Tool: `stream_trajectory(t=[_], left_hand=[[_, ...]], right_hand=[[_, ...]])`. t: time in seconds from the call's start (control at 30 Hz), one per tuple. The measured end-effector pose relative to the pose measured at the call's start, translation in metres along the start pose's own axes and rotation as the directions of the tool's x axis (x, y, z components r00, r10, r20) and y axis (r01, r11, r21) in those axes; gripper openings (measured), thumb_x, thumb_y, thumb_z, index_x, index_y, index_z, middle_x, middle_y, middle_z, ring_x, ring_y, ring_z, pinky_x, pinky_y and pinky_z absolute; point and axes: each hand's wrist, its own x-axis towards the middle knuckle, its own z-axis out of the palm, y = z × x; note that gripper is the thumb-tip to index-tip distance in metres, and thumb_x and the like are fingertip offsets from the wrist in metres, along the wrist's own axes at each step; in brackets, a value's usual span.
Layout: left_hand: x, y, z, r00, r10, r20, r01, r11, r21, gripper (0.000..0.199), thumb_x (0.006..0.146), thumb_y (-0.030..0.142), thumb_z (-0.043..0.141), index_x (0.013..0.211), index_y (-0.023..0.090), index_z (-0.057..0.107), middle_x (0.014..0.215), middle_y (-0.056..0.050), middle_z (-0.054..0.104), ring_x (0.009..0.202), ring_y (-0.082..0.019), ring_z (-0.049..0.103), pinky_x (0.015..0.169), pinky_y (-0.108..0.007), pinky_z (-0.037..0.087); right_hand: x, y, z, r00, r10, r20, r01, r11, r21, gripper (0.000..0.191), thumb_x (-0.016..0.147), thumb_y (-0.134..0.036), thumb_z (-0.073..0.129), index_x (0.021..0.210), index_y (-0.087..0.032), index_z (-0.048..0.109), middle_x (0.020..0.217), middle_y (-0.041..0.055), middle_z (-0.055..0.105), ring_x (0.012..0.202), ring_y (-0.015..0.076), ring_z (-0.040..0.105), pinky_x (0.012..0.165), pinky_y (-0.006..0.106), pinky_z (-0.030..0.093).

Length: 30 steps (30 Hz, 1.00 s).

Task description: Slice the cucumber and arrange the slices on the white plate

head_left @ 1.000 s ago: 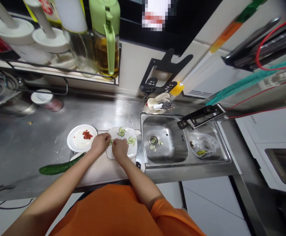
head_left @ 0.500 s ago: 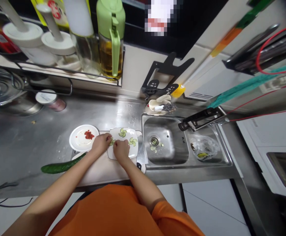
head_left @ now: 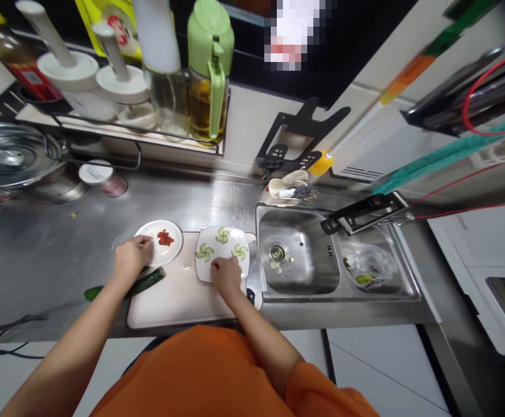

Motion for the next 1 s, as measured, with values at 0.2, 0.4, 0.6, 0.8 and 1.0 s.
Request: stream_trajectory(t=[0.2,0.4,0.6,0.8,1.0], left_hand=[[0.014,0.01,0.009,1.0,0.014,0.009,-0.014,0.999,0.047,0.034,0.079,0.038,0.049,0.099,0.022,0.071,0.101,-0.009,0.07,0.084,-0.022,0.063,0.076,-0.028,0.045],[0.02,0.016,0.012,0.999,0.003,0.033,-0.006,0.997,0.083,0.035,0.078,0.037,0.047,0.095,0.02,0.072,0.093,-0.01,0.072,0.078,-0.023,0.065,0.07,-0.028,0.046],[0.013,0.011,0.004,0.999,-0.016,-0.029,0.017,0.999,0.032,0.035,0.077,0.042,0.048,0.086,0.018,0.072,0.084,-0.01,0.072,0.076,-0.024,0.065,0.069,-0.029,0.045],[-0.019,0.03,0.007,0.988,0.087,-0.13,-0.109,0.978,-0.176,0.034,0.076,0.045,0.05,0.082,0.02,0.072,0.082,-0.003,0.072,0.069,-0.017,0.062,0.069,-0.025,0.044],[-0.057,0.073,0.041,0.932,0.346,-0.105,-0.361,0.877,-0.316,0.025,0.078,0.037,0.053,0.08,0.021,0.071,0.086,-0.002,0.072,0.079,-0.017,0.063,0.076,-0.025,0.046]], right_hand=[[-0.002,-0.006,-0.005,0.993,0.051,0.102,-0.047,0.998,-0.047,0.021,0.081,-0.018,0.049,0.08,-0.024,0.069,0.076,0.0045,0.067,0.089,0.0231,0.047,0.066,0.029,0.03],[-0.004,-0.011,-0.01,0.988,0.078,0.134,-0.069,0.995,-0.077,0.022,0.083,-0.019,0.048,0.084,-0.025,0.07,0.083,0.0042,0.068,0.093,0.0232,0.046,0.068,0.029,0.03],[-0.004,-0.009,-0.01,0.987,0.086,0.138,-0.077,0.994,-0.073,0.023,0.083,-0.019,0.048,0.084,-0.026,0.069,0.086,0.0031,0.069,0.093,0.0233,0.046,0.068,0.03,0.03],[-0.001,-0.004,-0.01,0.987,0.098,0.127,-0.089,0.993,-0.076,0.022,0.084,-0.021,0.048,0.087,-0.027,0.069,0.087,0.0027,0.069,0.095,0.0237,0.046,0.068,0.03,0.031],[0.004,0.0,-0.006,0.991,0.084,0.101,-0.078,0.995,-0.061,0.022,0.084,-0.024,0.048,0.089,-0.027,0.069,0.087,0.0037,0.068,0.096,0.024,0.046,0.068,0.03,0.031]])
